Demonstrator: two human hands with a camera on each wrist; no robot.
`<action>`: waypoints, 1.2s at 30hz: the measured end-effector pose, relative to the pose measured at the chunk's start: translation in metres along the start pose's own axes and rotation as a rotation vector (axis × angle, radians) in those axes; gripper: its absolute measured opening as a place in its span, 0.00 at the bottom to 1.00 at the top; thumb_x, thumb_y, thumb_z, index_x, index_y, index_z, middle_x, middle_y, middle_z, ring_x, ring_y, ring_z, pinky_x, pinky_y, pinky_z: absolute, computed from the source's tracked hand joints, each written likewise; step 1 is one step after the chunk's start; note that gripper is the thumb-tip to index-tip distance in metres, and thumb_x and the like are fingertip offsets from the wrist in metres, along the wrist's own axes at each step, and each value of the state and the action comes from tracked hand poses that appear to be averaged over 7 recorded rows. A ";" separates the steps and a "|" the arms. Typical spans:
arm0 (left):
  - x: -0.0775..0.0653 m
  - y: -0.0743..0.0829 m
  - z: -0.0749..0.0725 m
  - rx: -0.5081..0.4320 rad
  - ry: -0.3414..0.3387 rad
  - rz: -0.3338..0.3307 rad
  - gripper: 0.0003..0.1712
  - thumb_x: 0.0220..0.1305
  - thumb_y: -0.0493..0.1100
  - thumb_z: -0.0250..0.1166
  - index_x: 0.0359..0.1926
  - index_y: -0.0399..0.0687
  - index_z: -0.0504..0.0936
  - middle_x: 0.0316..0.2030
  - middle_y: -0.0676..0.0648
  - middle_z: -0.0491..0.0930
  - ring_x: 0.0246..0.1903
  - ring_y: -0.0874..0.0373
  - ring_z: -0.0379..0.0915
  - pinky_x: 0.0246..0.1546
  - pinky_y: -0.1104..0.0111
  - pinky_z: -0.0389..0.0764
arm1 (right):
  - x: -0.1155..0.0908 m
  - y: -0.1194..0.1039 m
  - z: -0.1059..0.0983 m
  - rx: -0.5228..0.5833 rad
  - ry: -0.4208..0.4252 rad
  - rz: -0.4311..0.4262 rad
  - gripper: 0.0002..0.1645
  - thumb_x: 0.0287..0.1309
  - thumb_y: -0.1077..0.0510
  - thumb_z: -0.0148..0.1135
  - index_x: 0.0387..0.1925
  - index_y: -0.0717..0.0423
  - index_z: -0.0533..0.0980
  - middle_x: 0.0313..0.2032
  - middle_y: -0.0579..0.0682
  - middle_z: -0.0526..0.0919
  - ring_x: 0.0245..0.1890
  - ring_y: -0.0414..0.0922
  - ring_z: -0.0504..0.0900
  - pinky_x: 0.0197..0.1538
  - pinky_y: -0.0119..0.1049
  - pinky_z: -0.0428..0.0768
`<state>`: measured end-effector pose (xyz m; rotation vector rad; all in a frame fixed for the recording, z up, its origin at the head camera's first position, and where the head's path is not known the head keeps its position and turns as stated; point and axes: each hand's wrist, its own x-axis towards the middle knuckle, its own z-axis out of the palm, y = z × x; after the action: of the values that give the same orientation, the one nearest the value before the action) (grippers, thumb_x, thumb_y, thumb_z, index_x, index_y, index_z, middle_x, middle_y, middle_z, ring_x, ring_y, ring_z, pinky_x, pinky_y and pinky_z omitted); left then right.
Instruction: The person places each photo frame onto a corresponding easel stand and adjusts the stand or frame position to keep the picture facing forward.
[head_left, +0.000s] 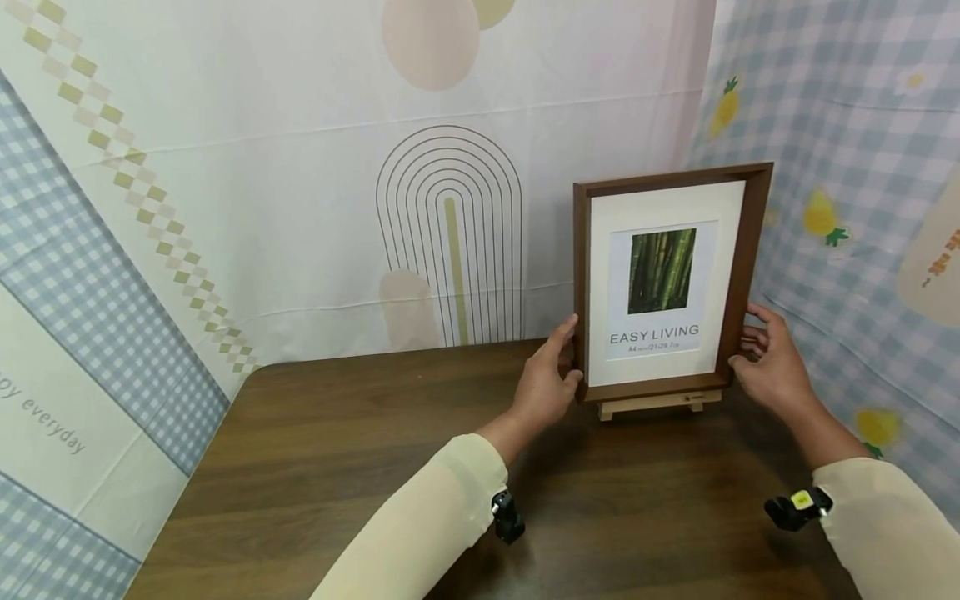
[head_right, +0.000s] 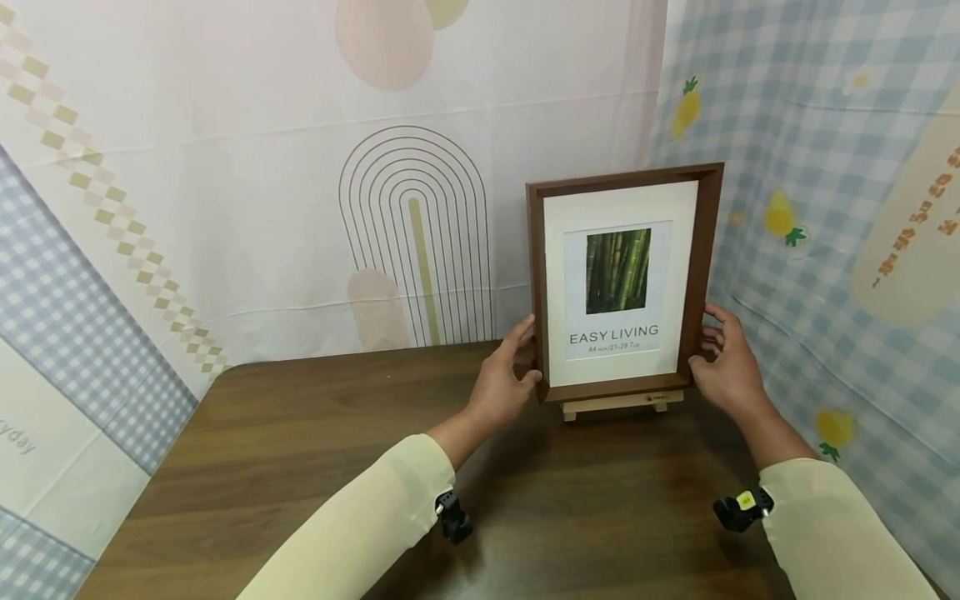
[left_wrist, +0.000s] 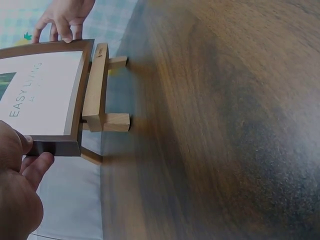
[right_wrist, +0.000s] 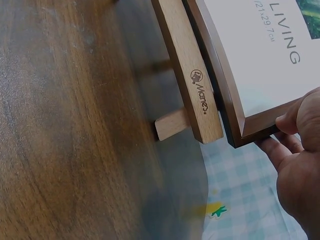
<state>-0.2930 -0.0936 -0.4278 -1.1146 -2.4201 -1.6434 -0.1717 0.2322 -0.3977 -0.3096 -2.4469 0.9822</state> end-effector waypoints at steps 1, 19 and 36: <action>0.000 0.000 0.000 -0.002 -0.001 0.002 0.52 0.66 0.27 0.67 0.80 0.68 0.54 0.73 0.51 0.67 0.53 0.54 0.79 0.35 0.77 0.78 | 0.000 -0.001 0.000 -0.002 0.000 0.003 0.49 0.63 0.73 0.52 0.81 0.58 0.43 0.63 0.70 0.65 0.54 0.49 0.68 0.49 0.22 0.66; 0.002 -0.002 0.003 0.004 -0.009 -0.001 0.51 0.67 0.29 0.66 0.81 0.68 0.54 0.73 0.50 0.67 0.54 0.53 0.79 0.34 0.77 0.78 | -0.001 -0.002 0.002 -0.020 -0.039 0.038 0.48 0.63 0.73 0.50 0.80 0.65 0.42 0.68 0.76 0.59 0.60 0.68 0.66 0.60 0.36 0.68; 0.003 -0.007 0.005 0.026 -0.027 -0.059 0.51 0.68 0.31 0.67 0.81 0.63 0.51 0.74 0.52 0.65 0.56 0.53 0.78 0.33 0.74 0.76 | 0.007 -0.001 0.005 -0.047 -0.113 0.064 0.45 0.66 0.71 0.47 0.79 0.67 0.41 0.66 0.81 0.59 0.62 0.75 0.63 0.60 0.67 0.64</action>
<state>-0.2974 -0.0894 -0.4339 -1.0789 -2.5071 -1.6189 -0.1801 0.2312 -0.3975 -0.3595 -2.5800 0.9944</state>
